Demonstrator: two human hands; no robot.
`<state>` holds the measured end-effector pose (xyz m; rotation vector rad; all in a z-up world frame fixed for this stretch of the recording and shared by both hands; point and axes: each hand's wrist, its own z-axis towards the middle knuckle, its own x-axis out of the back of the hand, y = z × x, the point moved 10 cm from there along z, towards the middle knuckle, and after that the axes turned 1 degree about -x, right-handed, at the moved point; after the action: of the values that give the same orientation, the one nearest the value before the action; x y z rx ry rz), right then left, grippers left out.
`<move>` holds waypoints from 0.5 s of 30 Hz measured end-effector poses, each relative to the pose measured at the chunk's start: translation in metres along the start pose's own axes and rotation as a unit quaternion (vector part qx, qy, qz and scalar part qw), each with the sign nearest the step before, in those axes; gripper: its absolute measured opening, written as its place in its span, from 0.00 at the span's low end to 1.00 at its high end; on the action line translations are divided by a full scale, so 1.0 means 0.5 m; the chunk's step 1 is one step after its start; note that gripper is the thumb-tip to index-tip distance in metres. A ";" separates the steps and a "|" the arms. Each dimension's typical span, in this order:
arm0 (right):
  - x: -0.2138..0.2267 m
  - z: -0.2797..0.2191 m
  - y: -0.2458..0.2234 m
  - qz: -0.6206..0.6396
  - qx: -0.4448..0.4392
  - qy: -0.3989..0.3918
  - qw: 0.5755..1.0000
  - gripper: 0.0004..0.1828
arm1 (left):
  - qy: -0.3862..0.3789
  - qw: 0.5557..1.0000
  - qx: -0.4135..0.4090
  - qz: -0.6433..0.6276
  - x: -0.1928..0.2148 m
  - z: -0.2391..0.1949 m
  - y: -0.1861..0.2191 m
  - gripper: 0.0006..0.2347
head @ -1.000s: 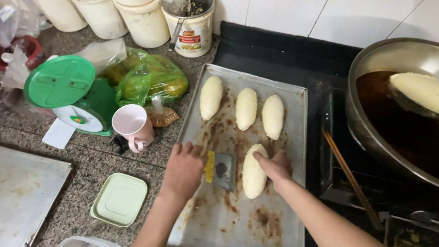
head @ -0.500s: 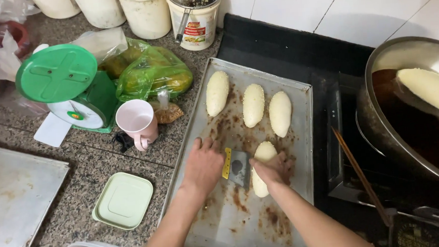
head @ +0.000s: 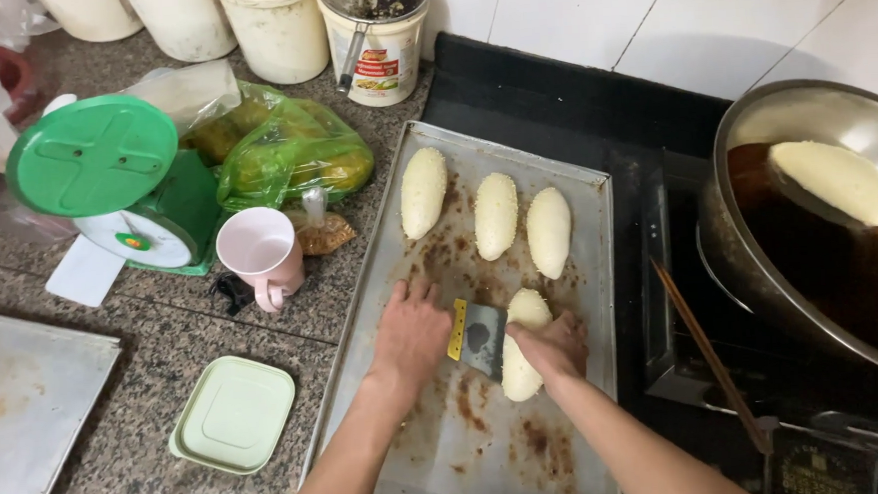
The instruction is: The person deep-fries ring-shaped dough pieces in a pan of hot oil, using chopsticks to turn them and remove them to a tray. Then the person places several oblong sesame-coated dough pieces into the same pan and turns them with chopsticks as they cook.
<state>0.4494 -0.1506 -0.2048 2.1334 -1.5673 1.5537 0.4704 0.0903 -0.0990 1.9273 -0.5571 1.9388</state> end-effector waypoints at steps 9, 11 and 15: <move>-0.005 0.008 0.019 -0.004 0.002 -0.017 1.000 0.56 | -0.042 0.999 0.009 -0.007 -0.052 0.026 -0.003 0.12; 0.002 -0.009 0.009 0.005 0.005 -0.016 1.000 0.56 | -0.055 0.998 0.006 -0.007 0.006 0.008 0.009 0.12; 0.000 0.001 0.024 0.012 0.000 -0.024 1.000 0.56 | -0.064 0.998 0.015 -0.011 -0.032 0.017 -0.001 0.13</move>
<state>0.4409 -0.1566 -0.2107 2.1754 -1.6128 1.5207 0.4781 0.0871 -0.1148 2.0797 -0.5416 1.8289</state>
